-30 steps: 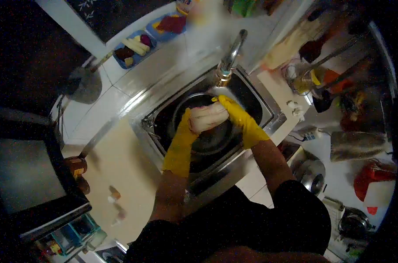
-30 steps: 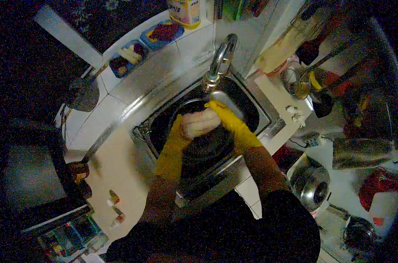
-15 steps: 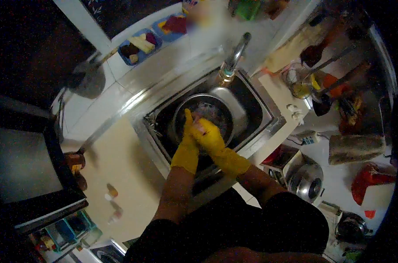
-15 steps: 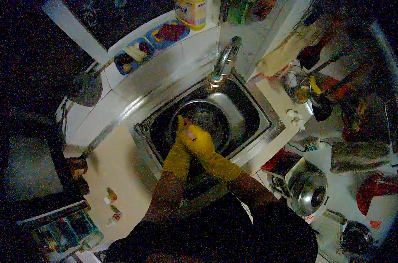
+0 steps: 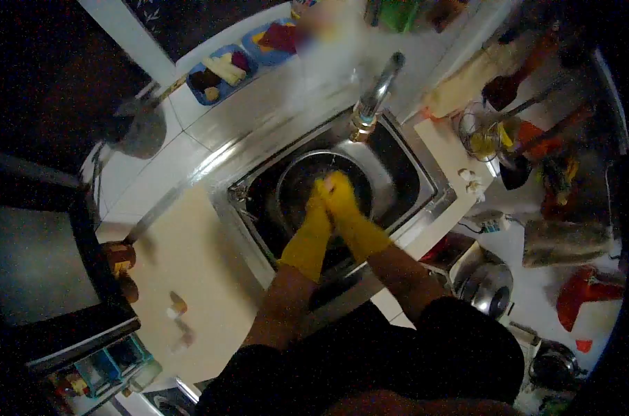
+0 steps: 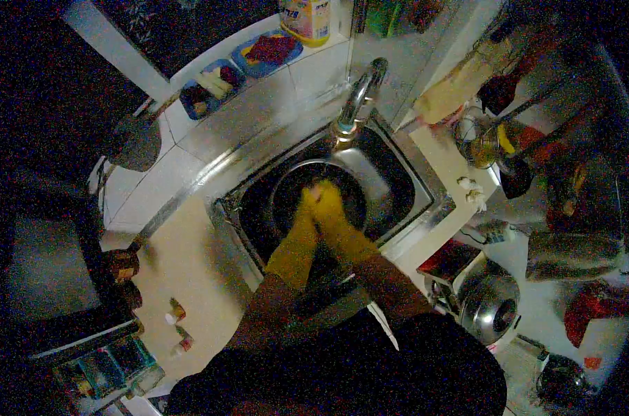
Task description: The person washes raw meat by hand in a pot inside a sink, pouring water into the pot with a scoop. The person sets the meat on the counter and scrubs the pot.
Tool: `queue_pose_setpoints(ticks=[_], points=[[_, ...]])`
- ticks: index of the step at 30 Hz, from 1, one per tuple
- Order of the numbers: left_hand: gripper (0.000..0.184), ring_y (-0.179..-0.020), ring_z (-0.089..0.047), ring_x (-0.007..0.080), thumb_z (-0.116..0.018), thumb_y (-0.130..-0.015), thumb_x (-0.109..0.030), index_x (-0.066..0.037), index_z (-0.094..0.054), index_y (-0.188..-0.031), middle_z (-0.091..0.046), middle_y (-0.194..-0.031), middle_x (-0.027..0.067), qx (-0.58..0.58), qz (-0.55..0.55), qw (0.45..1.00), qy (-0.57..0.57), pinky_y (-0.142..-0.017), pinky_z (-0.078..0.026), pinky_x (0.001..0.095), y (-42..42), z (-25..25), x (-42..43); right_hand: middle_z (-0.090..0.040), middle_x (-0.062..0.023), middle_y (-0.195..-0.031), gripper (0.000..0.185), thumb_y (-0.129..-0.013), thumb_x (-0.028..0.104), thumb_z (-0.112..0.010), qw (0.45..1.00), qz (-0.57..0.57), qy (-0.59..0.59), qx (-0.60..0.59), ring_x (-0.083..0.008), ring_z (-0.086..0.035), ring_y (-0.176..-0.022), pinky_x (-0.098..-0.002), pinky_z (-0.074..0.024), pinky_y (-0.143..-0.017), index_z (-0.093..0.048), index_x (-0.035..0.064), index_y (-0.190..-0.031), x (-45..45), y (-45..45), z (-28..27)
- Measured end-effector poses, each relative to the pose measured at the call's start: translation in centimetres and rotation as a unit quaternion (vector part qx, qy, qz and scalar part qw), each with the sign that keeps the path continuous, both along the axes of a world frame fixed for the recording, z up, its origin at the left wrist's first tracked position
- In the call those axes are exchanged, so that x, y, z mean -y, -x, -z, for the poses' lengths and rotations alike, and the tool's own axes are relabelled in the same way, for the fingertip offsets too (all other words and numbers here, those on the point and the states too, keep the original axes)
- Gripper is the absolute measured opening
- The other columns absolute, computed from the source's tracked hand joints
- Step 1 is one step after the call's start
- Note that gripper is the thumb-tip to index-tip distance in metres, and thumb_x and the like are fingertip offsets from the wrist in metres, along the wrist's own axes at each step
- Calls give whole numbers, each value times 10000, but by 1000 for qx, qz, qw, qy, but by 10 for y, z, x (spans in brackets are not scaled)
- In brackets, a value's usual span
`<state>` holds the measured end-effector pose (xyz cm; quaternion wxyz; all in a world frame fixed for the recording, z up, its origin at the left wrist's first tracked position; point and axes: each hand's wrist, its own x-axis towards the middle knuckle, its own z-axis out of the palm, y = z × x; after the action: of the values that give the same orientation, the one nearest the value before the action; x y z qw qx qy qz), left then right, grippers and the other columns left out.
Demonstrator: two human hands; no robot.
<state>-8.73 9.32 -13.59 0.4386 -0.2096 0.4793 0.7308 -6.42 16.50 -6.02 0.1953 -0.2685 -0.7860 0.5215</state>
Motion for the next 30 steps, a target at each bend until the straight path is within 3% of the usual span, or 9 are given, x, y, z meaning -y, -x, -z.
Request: queue_pose_setpoints(ticks=[1, 2, 5, 7, 10, 17, 21, 27, 30], points=[[557, -795, -592, 226, -537, -871, -558, -76, -601, -1141, -638, -973, 98, 21, -9, 999, -35, -660, -490, 368, 2, -1, 8, -603, -199, -632, 427, -844, 389, -578, 975, -65, -171, -124, -357, -603, -593, -468, -463, -579, -603, 26, -620, 10, -14, 8], [554, -799, -591, 225, -533, -874, -557, -78, -600, -1143, -637, -979, 97, 35, -14, 998, -52, -665, -490, 367, 0, -2, 12, -625, -194, -664, 466, -857, 425, -543, 981, -107, -142, 79, -362, -597, -597, -487, -455, -584, -613, 21, -636, 32, -20, 5], [545, -811, -589, 220, -520, -883, -551, -82, -596, -1150, -632, -997, 94, -9, 11, 999, 47, -677, -489, 364, -13, 5, 4, -635, -187, -683, 464, -874, 421, -518, 979, -19, 14, 202, -375, -583, -601, -491, -444, -598, -624, 22, -662, 7, -11, -1], [539, -819, -587, 217, -512, -889, -548, -85, -593, -1154, -629, -1008, 91, -38, 24, 995, 91, -686, -488, 361, -13, 7, -2, -646, -193, -713, 470, -867, 435, -515, 980, 39, 90, 173, -389, -586, -608, -490, -455, -611, -637, 18, -687, -15, 2, -2], [531, -831, -585, 213, -500, -898, -542, -90, -589, -1161, -624, -1026, 88, 4, -2, 1000, 14, -699, -488, 358, -3, 8, 5, -640, -187, -724, 417, -868, 387, -528, 970, 5, -214, -113, -384, -598, -653, -480, -449, -545, -632, 27, -684, 19, -24, 11], [512, -859, -579, 202, -472, -918, -529, -100, -580, -1176, -614, -1067, 80, -57, 36, 991, 112, -729, -486, 349, -5, 15, -11, -610, -209, -758, 357, -894, 359, -535, 987, 38, 16, 153, -387, -588, -702, -444, -452, -633, -614, 24, -798, -14, -7, -2], [502, -875, -576, 197, -456, -930, -522, -106, -574, -1184, -608, -1090, 76, 23, 8, 997, -67, -746, -485, 345, 8, 0, 7, -623, -189, -743, 351, -897, 342, -548, 984, -20, -174, -21, -376, -587, -679, -428, -445, -593, -608, 42, -726, 8, -15, 60], [490, -895, -572, 189, -436, -945, -513, -113, -567, -1195, -600, -1119, 70, 82, 23, 987, -137, -767, -483, 339, -2, -41, 15, -635, -138, -656, 317, -951, 309, -499, 983, -2, -9, 184, -266, -613, -596, -360, -465, -552, -636, 36, -868, -71, 10, 48], [375, -749, -603, 201, -591, -912, -330, -55, -555, -1164, -638, -993, 110, -111, 153, 918, -349, -745, -503, 311, 12, -14, 35, -665, -117, -749, 418, -958, 381, -464, 883, -319, 334, 79, -243, -629, -679, -347, -495, -646, -668, 29, -863, -101, -6, -58]])
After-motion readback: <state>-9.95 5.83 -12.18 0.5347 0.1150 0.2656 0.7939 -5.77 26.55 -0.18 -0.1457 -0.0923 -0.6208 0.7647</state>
